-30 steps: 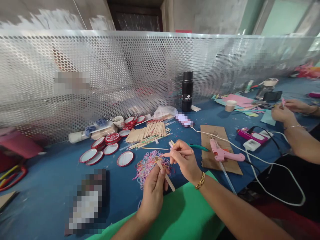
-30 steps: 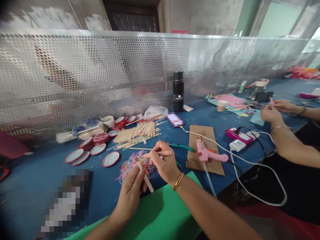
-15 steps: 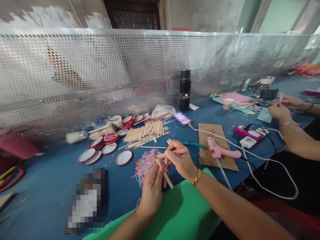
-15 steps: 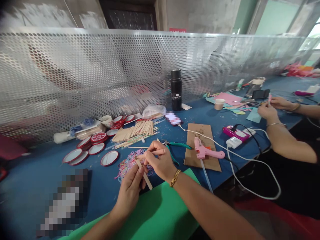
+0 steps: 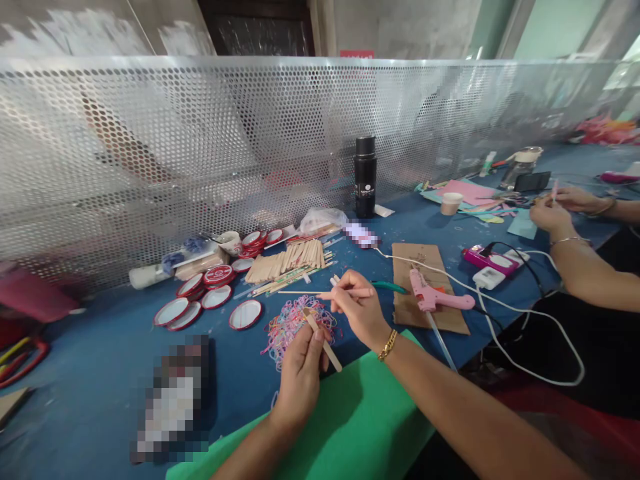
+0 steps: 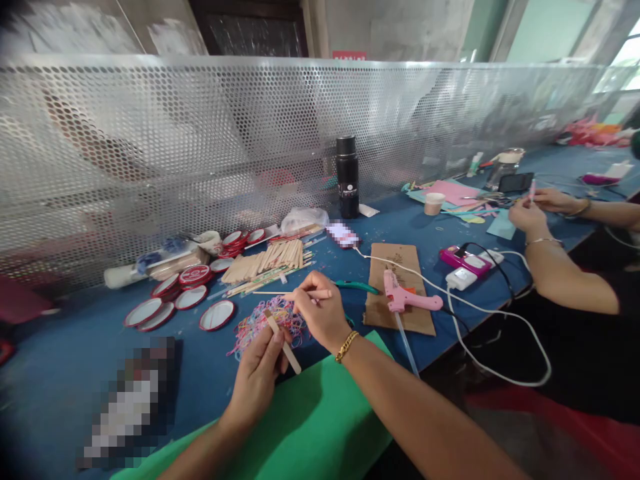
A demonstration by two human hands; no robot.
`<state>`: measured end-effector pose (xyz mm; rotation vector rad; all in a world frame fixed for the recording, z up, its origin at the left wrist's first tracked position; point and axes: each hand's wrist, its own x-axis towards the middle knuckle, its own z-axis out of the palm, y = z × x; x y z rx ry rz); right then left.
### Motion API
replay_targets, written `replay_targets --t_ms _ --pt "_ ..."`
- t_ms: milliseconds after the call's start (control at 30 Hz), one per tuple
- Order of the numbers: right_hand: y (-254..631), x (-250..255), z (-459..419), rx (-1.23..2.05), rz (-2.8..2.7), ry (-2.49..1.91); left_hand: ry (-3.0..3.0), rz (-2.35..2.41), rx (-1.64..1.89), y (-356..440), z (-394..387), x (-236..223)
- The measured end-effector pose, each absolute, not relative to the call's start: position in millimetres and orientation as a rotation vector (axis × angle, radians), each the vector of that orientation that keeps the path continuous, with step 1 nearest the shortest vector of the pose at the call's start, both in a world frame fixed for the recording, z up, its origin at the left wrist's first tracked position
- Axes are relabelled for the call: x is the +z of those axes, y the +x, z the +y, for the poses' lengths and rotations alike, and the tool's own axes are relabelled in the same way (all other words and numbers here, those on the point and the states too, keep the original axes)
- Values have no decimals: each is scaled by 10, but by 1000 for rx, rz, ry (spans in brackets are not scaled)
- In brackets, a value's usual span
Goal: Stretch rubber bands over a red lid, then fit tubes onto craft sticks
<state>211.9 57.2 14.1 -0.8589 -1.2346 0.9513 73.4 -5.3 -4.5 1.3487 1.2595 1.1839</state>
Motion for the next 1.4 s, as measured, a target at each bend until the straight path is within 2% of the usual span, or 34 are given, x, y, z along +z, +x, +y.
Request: replay_targets --t_ms 133,333,633,833,1033,1200,1400 --pt "2147 131 639 858 -1113 -883 1274 1231 1248 721 -50 -41" --pt "2083 11 660 802 -1337 -939 1121 1230 1318 707 -13 3" --pt "1834 475 854 367 -2045 -1552 995 1034 1444 708 -32 -10" --pt "1465 434 1377 253 -2072 -1792 850 1032 1478 686 12 -25" --pt "1360 250 1497 221 -2121 -1839 898 1047 1483 697 12 -69" --pt "1494 322 1491 220 -2115 -1825 1019 1076 1515 707 23 -73" --pt "1842 438 961 182 -2057 -1691 987 1082 1603 688 49 -34"
